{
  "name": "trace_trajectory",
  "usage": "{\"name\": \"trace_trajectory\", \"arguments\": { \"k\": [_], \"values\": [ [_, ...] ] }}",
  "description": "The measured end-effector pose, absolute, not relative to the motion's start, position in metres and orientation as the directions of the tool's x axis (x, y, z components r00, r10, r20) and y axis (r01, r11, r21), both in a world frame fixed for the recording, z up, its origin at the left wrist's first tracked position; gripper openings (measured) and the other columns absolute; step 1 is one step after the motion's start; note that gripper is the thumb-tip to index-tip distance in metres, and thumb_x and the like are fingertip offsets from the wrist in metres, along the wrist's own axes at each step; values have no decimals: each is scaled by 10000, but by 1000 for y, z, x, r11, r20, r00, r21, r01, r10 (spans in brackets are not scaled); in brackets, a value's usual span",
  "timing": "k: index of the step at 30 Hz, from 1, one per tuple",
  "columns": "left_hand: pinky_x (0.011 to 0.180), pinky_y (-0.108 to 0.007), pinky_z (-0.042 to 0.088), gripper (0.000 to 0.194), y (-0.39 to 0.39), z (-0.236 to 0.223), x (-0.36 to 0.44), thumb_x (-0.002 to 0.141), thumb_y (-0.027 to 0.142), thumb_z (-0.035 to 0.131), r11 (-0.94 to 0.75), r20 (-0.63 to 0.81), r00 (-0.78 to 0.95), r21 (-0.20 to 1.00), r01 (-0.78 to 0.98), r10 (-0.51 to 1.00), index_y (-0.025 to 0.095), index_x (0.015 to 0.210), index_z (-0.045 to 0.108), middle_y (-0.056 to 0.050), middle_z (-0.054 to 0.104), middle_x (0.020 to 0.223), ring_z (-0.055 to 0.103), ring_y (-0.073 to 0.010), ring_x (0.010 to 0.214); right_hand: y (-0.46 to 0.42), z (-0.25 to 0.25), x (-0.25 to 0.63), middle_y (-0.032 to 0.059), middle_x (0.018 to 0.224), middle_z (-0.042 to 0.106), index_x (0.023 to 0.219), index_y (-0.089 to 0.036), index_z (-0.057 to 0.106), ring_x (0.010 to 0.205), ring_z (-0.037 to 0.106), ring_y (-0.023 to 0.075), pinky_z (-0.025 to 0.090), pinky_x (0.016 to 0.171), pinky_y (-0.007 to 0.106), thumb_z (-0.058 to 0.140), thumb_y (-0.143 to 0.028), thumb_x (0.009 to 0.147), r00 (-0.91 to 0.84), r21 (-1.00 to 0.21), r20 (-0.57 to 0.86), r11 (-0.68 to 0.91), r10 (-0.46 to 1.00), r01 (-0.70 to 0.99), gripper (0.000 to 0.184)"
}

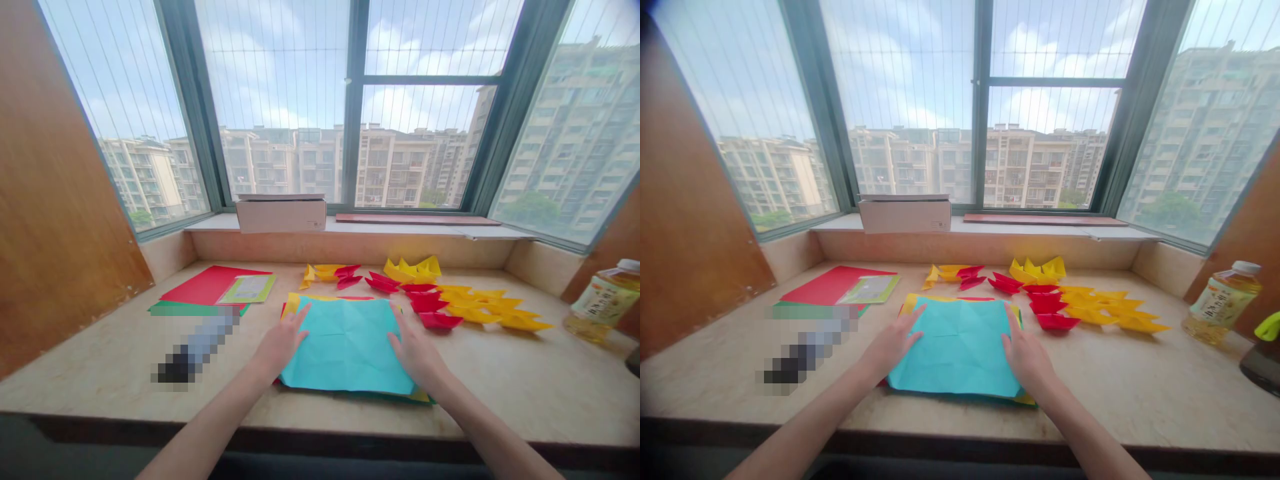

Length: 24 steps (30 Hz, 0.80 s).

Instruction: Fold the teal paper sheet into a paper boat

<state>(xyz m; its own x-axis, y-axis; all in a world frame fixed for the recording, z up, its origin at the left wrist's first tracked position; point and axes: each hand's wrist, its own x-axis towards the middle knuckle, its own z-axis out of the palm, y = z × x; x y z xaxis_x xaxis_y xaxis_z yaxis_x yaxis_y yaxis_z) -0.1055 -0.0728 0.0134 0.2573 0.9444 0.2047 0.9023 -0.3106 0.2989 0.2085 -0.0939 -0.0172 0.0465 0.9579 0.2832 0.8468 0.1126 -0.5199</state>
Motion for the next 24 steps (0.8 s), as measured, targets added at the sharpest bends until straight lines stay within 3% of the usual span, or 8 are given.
{"name": "trace_trajectory", "arguments": {
  "k": [3,6,8,10,13,15,19,24],
  "values": [
    [937,-517,496,456,-74,1,-95,948,168,407,-265,227,251,32,964,941,212,1383,538,-217,523,1404,620,-374,1150,-103,-17,200,161,1098,712,1469,-196,410,943,711,307,531,797,417,418,-313,974,77,-276,187,-23,979,961,509],
    [1136,-630,238,510,-73,0,-87,898,43,382,-402,343,402,-74,913,849,219,1330,588,-131,324,1576,301,-390,1434,-107,-13,191,158,1131,693,1371,-187,530,913,716,281,533,740,358,370,-285,997,50,-123,204,-26,978,992,419],
    [1197,-571,142,524,-68,0,-84,890,24,376,-548,296,525,-7,836,798,215,1330,587,-92,327,1580,238,-323,1473,-109,-12,186,168,1156,674,1371,-182,533,830,725,260,534,680,337,338,-246,1000,41,-42,212,-33,976,999,425],
    [1195,-441,246,521,-60,-2,-83,897,24,357,-638,197,613,103,763,765,191,1336,584,-106,454,1507,383,-254,1415,-109,-12,184,194,1238,634,1374,-164,536,808,723,258,539,671,349,310,-179,985,18,25,230,-24,973,999,450],
    [1110,-362,387,479,-50,-6,-87,934,84,346,-631,156,611,163,759,776,178,1341,581,-125,535,1437,523,-230,1310,-107,-14,185,210,1425,509,1349,-131,567,1104,644,310,508,899,414,314,-66,928,-90,113,285,60,954,992,495],
    [1134,-429,343,431,-48,-5,-91,985,259,371,-604,160,582,196,773,797,205,1372,552,-123,478,1485,444,-269,1373,-104,-14,187,208,1500,426,1338,-113,579,1303,502,317,399,1055,442,333,-34,904,-146,140,287,109,947,984,505],
    [1139,-619,172,585,-50,1,-94,960,585,355,-547,52,549,205,812,834,340,1490,371,-108,264,1600,177,-381,1477,-94,-6,190,232,1545,337,1332,-93,587,1421,342,342,230,1143,522,375,-81,919,-123,113,260,96,958,989,465],
    [1135,-605,150,628,-50,3,-90,935,658,326,-539,6,546,169,825,838,360,1486,370,-128,222,1612,174,-387,1477,-83,4,178,221,1580,261,1319,-57,591,1478,154,389,10,1167,585,419,-454,968,-119,104,317,91,941,990,558]
  ]
}}
